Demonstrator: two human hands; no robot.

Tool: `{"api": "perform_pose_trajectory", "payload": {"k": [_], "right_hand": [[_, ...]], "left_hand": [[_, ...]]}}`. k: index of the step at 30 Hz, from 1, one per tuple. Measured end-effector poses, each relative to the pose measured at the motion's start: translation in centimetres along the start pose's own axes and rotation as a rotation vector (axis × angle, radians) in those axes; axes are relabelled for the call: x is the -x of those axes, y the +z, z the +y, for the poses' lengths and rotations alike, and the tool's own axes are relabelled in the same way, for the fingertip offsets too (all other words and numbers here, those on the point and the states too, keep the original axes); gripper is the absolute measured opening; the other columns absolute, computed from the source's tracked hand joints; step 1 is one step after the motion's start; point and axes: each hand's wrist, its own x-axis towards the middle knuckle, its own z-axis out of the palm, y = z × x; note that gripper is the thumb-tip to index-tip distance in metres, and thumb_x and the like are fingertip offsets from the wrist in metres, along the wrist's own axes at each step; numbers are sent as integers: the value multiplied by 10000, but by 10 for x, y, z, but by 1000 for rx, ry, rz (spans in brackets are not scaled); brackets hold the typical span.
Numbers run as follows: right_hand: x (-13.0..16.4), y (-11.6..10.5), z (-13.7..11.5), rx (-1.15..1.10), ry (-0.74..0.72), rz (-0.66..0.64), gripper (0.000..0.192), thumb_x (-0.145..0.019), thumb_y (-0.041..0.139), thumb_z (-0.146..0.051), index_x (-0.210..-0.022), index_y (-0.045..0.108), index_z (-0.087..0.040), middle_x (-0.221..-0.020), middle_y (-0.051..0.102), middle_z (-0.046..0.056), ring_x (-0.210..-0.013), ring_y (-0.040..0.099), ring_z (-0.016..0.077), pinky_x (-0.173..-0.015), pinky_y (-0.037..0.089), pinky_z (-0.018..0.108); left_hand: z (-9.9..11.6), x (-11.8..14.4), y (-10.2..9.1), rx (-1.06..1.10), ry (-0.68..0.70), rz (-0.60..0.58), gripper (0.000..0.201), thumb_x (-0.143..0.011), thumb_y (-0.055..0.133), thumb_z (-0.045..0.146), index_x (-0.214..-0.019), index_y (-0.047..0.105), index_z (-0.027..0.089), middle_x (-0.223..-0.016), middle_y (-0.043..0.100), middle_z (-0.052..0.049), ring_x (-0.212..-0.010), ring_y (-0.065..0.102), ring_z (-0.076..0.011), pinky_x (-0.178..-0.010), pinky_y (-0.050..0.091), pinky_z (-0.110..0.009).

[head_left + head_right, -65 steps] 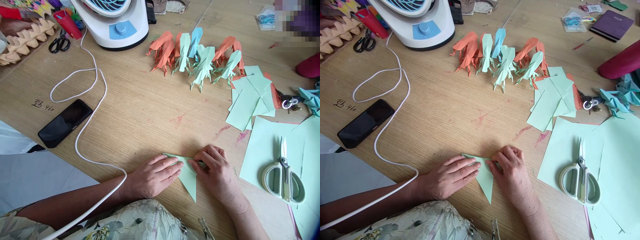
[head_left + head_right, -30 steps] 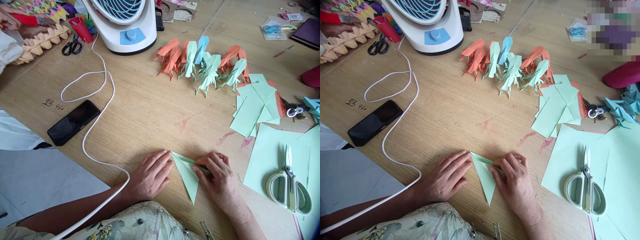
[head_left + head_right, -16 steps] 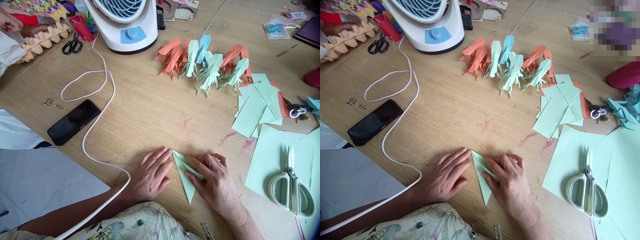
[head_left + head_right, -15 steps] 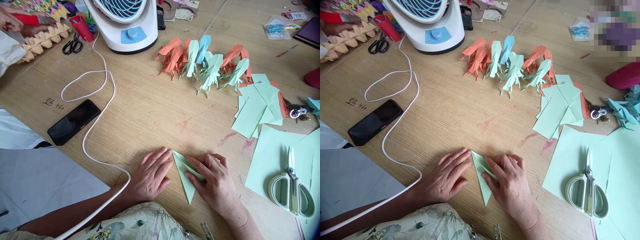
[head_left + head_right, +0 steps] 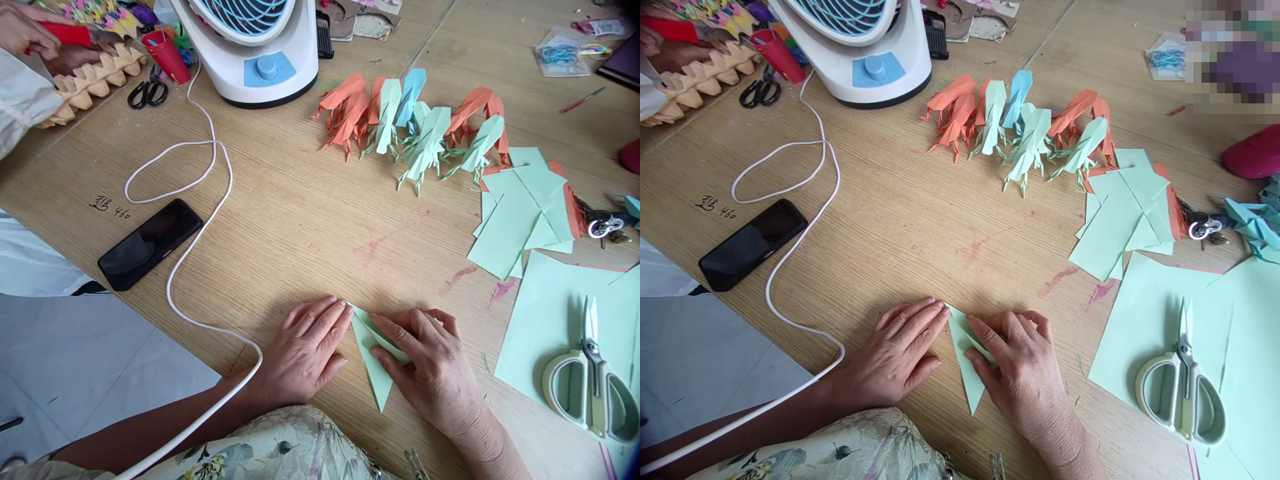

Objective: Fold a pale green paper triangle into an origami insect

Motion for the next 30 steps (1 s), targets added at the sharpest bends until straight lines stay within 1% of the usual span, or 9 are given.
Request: {"api": "perform_pose_trajectory", "payload": {"k": [5, 12, 18, 24, 27, 30], "right_hand": [[-1, -1, 0, -8, 7, -10, 307, -942, 618, -332, -1238, 632, -251, -891, 620, 32, -803, 581, 181, -881, 375, 421], [-2, -2, 0, -10, 10, -13, 308, -941, 618, -333, -1241, 631, -261, -893, 621, 32, -803, 585, 185, -879, 372, 418], [-2, -2, 0, -27, 12, -9, 300, -945, 612, -344, -1229, 632, -251, -866, 609, 25, -800, 582, 186, -873, 364, 414], [-4, 1, -2, -49, 63, 35, 176, -955, 583, -307, -1097, 654, -231, -816, 610, 5, -763, 581, 176, -846, 363, 393], [-4, 2, -2, -64, 87, 50, 101, -943, 591, -293, -989, 634, -214, -803, 624, 5, -740, 579, 173, -839, 364, 393], [-5, 3, -3, -76, 96, 66, 80, -945, 581, -277, -905, 606, -212, -781, 621, 0, -715, 568, 165, -829, 363, 392]], "left_hand": [[1, -2, -1, -21, -8, 3, 577, -996, 408, 429, -1458, 419, 84, -1461, 509, -114, -1350, 406, -249, -1106, 282, -399], [2, -4, -5, -49, -8, -26, 583, -991, 418, 441, -1449, 433, 82, -1453, 517, -111, -1336, 412, -249, -1094, 293, -397], [2, -5, -4, -28, -5, -10, 582, -989, 428, 434, -1442, 435, 68, -1447, 524, -106, -1325, 409, -248, -1081, 292, -407], [2, -5, -2, -19, -2, -9, 588, -984, 434, 434, -1443, 433, 67, -1448, 524, -103, -1322, 402, -251, -1077, 290, -415], [2, -5, -3, -22, -2, -25, 590, -987, 423, 431, -1448, 426, 64, -1449, 522, -107, -1318, 404, -257, -1069, 290, -420], [2, -6, -3, -30, -2, -31, 583, -990, 408, 426, -1446, 429, 62, -1452, 518, -114, -1317, 405, -264, -1063, 288, -421]]}}
